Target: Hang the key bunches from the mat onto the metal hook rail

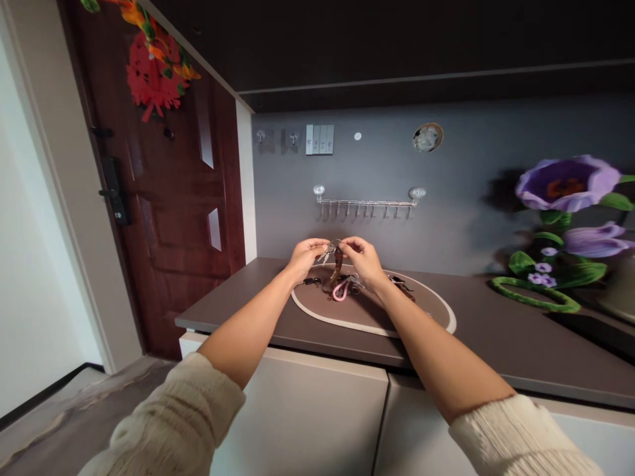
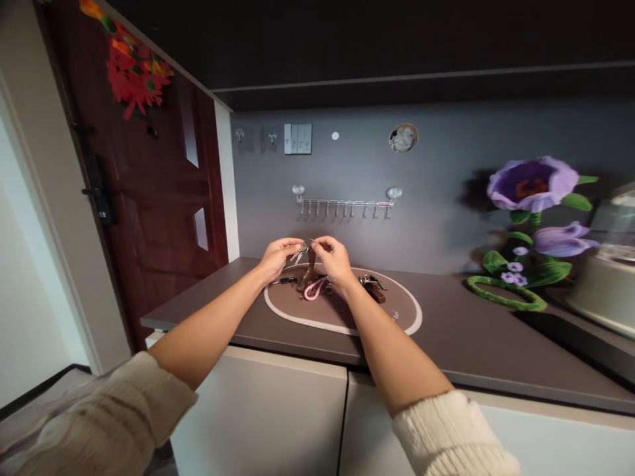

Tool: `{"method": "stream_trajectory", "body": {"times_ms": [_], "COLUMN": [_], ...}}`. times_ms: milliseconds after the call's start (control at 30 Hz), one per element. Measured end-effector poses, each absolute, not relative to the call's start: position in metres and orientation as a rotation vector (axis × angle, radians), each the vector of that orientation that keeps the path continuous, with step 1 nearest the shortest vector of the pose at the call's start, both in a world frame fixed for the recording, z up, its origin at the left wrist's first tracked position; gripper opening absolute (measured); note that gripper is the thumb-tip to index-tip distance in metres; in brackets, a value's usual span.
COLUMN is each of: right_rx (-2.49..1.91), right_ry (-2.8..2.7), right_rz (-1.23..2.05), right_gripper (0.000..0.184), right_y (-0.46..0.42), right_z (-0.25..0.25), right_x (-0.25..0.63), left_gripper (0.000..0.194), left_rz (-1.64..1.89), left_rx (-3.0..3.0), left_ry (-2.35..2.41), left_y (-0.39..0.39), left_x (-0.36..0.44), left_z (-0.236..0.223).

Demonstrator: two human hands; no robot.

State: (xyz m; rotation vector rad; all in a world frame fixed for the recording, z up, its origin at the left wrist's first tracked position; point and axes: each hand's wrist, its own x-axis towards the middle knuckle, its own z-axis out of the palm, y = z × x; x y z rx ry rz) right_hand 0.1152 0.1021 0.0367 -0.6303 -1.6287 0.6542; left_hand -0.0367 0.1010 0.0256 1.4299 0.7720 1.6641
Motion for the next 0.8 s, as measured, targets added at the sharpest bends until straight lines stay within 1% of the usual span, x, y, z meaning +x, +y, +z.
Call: {"method": "stream_trajectory", "body": {"times_ms": [100,200,300,500,633,800], "right_rx": [-0.6,-0.586,-0.567,-0.651,-0.638,-0.633], "right_ry": [-1.549,-1.47,-1.436,-1.521,-1.586,-1.558], "right_rz": [0.832,0.924,0.941,0.944,1.041,1.127], "right_gripper": [0.024,0.026,0.028,0.027,0.026,0.02], "right_y": [0.099,0.099,0.102,0.103,0.096,0.092], "right_z": [0.039,0.039,0.038,0.034,0.034,0.035], "right_x": [0.115,0.115,0.116,0.115,0.112,0.113], "left_gripper": [0.023,0.023,0.023,0.03,0.027,0.021], "left_rz": [1.604,1.559,1.531,1.582,1.583,1.638], "left_rx": [1.446,1.499,1.577,1.682,1.71,1.628], "left_ry": [0.749,0.781,0.835,0.864,0.912,0.909], "left_y": [0.099,0.096,0.094,0.09,0.087,0.091], "left_x": [-0.034,-0.033,-0.033,-0.032,-0.032,-0.034], "left_z": [0.024,0.024,0.025,0.027,0.028,0.027]}}
